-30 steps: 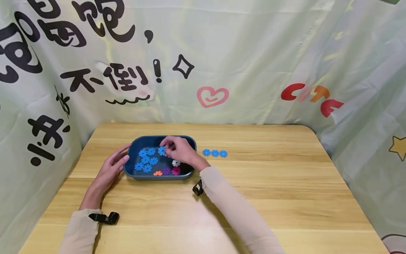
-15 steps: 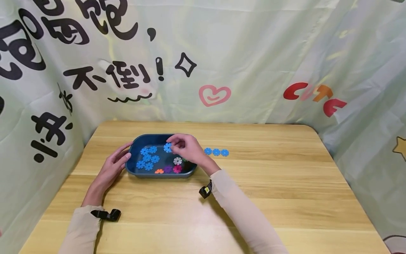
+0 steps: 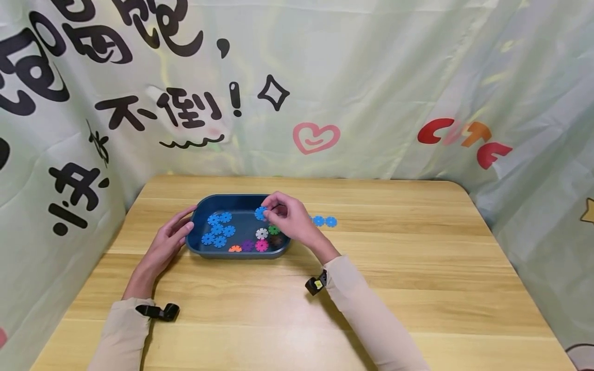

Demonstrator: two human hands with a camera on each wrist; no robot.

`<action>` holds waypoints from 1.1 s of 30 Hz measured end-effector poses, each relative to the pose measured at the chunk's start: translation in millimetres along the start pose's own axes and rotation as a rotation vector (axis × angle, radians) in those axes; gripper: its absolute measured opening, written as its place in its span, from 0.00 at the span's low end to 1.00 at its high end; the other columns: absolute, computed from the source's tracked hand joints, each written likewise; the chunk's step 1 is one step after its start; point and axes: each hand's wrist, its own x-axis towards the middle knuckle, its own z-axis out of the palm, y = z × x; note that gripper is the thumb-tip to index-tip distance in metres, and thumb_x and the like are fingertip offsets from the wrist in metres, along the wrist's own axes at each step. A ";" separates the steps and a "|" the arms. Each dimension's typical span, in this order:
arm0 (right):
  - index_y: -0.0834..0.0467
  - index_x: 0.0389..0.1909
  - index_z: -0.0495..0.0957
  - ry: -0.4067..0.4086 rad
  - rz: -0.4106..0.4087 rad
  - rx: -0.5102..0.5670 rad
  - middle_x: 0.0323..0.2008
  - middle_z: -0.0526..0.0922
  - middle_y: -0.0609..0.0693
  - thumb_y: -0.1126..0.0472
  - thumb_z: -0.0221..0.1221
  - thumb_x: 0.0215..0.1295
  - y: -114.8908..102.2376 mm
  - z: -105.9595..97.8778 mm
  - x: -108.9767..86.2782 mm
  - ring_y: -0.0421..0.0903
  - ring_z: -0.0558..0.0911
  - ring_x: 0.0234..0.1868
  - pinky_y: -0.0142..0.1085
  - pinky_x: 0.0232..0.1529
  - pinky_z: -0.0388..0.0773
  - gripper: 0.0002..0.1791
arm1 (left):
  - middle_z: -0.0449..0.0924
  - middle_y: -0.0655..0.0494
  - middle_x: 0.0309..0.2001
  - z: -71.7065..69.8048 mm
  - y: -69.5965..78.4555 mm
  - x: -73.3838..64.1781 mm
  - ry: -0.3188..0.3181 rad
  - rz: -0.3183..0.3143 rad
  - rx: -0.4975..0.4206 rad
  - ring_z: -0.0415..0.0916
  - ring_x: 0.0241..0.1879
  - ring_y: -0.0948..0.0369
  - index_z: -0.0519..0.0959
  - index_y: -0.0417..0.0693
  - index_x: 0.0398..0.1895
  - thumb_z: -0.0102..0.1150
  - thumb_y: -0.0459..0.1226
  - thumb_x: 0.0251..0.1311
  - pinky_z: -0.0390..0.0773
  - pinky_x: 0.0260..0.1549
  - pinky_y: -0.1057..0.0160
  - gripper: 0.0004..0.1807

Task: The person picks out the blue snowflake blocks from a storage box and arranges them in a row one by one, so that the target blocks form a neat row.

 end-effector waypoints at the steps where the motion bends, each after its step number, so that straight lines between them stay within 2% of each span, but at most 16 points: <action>1: 0.62 0.47 0.78 0.009 0.001 -0.010 0.37 0.81 0.54 0.69 0.60 0.73 -0.2 -1.3 -1.7 0.60 0.84 0.39 0.46 0.42 0.85 0.05 | 0.48 0.40 0.80 0.1 -0.2 0.0 0.000 0.002 -0.002 0.52 0.75 0.39 0.59 0.61 0.81 0.50 0.46 0.79 0.74 0.54 0.75 0.31; 3: 0.61 0.46 0.78 0.025 0.002 -0.034 0.37 0.82 0.53 0.68 0.60 0.73 -0.5 -4.0 -4.6 0.54 0.84 0.39 0.38 0.40 0.84 0.05 | 0.49 0.39 0.80 0.2 -0.6 -0.1 0.001 0.004 -0.004 0.54 0.74 0.40 0.59 0.61 0.81 0.50 0.46 0.79 0.74 0.54 0.75 0.31; 6: 0.60 0.46 0.77 0.040 -0.001 -0.046 0.38 0.84 0.54 0.67 0.60 0.74 -1.0 -7.6 -8.0 0.51 0.85 0.39 0.34 0.38 0.82 0.04 | 0.49 0.39 0.80 -0.3 -1.1 -0.5 0.000 0.010 -0.013 0.57 0.73 0.44 0.59 0.60 0.81 0.50 0.45 0.79 0.75 0.54 0.75 0.30; 11: 0.61 0.46 0.77 0.056 0.001 -0.036 0.37 0.87 0.54 0.68 0.60 0.73 -2.6 -14.9 -14.0 0.58 0.87 0.41 0.34 0.38 0.82 0.05 | 0.49 0.39 0.80 -0.9 -1.0 -1.2 -0.004 0.013 -0.010 0.59 0.72 0.48 0.59 0.60 0.81 0.49 0.45 0.79 0.74 0.55 0.75 0.30; 15: 0.61 0.50 0.78 0.079 -0.010 -0.052 0.37 0.87 0.54 0.69 0.61 0.73 -2.8 -21.7 -18.8 0.56 0.86 0.38 0.36 0.38 0.83 0.08 | 0.50 0.39 0.80 -0.9 -0.5 -1.1 -0.002 0.002 -0.002 0.58 0.72 0.47 0.60 0.61 0.81 0.49 0.46 0.79 0.74 0.55 0.75 0.30; 19: 0.59 0.53 0.81 0.109 -0.012 -0.057 0.36 0.86 0.57 0.70 0.60 0.73 -2.3 -29.4 -23.9 0.60 0.86 0.37 0.38 0.34 0.84 0.11 | 0.50 0.40 0.80 -0.8 0.0 -0.3 -0.004 -0.002 0.003 0.58 0.73 0.45 0.60 0.61 0.81 0.49 0.46 0.79 0.73 0.55 0.75 0.30; 23: 0.63 0.54 0.82 0.136 0.017 -0.023 0.37 0.85 0.60 0.72 0.60 0.72 -2.0 -37.1 -29.8 0.64 0.86 0.38 0.36 0.33 0.85 0.13 | 0.50 0.39 0.80 -1.2 0.6 0.3 -0.006 0.005 0.007 0.58 0.72 0.46 0.59 0.61 0.81 0.49 0.46 0.79 0.73 0.55 0.74 0.30; 29: 0.67 0.56 0.79 0.156 0.049 0.019 0.42 0.84 0.63 0.76 0.62 0.66 1.5 -46.1 -37.1 0.60 0.86 0.40 0.42 0.39 0.87 0.18 | 0.51 0.38 0.79 -1.3 -0.3 0.0 -0.005 0.013 -0.004 0.59 0.72 0.46 0.60 0.60 0.81 0.49 0.46 0.79 0.74 0.55 0.75 0.30; 33: 0.65 0.55 0.81 0.181 0.054 0.017 0.45 0.83 0.63 0.77 0.65 0.63 3.9 -50.1 -41.8 0.58 0.85 0.41 0.39 0.40 0.87 0.20 | 0.51 0.38 0.79 -1.5 -1.7 -0.8 -0.006 0.023 -0.018 0.61 0.71 0.51 0.60 0.59 0.81 0.50 0.45 0.79 0.74 0.55 0.75 0.30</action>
